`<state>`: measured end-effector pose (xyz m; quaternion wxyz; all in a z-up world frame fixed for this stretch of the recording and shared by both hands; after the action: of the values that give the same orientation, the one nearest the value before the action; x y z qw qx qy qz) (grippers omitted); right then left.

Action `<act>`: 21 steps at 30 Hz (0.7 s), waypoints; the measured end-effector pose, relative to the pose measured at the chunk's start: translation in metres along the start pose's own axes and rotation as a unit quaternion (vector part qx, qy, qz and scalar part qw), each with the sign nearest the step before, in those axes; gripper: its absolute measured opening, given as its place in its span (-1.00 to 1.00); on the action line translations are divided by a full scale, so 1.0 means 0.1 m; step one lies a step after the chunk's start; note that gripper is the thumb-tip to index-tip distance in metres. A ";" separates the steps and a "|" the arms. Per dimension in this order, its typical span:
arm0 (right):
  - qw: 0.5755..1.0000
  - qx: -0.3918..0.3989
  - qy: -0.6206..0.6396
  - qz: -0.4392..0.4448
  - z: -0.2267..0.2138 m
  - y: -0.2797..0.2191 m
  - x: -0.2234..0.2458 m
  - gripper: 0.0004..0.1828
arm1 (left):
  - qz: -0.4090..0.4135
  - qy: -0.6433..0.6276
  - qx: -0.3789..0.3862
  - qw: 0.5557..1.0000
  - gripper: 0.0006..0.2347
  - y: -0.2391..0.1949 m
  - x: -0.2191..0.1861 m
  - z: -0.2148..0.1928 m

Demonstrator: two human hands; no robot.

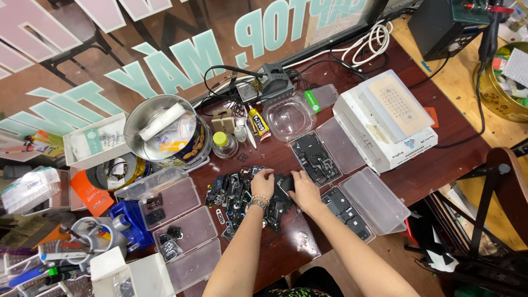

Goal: The person sorts small electronic components, primarily camera modules, from a central pile on a workbench into clear plastic storage boxes. They handle the parts by hand, picking them up, turning them over, and placing them into designated compartments.

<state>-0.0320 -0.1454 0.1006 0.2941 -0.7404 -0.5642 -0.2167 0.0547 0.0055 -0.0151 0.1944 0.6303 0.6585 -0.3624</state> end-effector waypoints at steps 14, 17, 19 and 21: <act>0.940 0.056 0.337 -0.003 -0.07 0.39 -0.15 -0.78 | -0.244 -0.330 0.270 0.871 -0.60 -0.20 -0.15 -0.17; 0.926 0.114 0.356 -0.052 -0.09 0.27 0.01 -0.71 | -0.182 -0.400 0.254 0.862 -0.70 -0.12 -0.18 -0.14; 0.910 0.088 0.405 -0.032 -0.13 0.22 -0.02 -0.68 | -0.149 -0.408 0.248 0.866 -0.67 -0.09 -0.17 -0.16; 0.873 -0.006 0.487 0.030 -0.19 0.19 -0.18 -0.67 | -0.137 -0.389 0.248 0.877 -0.64 -0.08 -0.16 -0.23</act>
<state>-0.0185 -0.1743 0.0992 0.5336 -0.5599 -0.3257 -0.5438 0.0536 0.0115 0.0131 0.2209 0.3693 0.4983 -0.7527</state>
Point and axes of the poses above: each hand's wrist, its own y-axis towards the middle knuckle, its own z-axis out of the palm, x = y × z, the point moved 6 cm from there along y, towards the middle knuckle, and after that the axes turned 12 degrees about y, right-handed, at the moved point
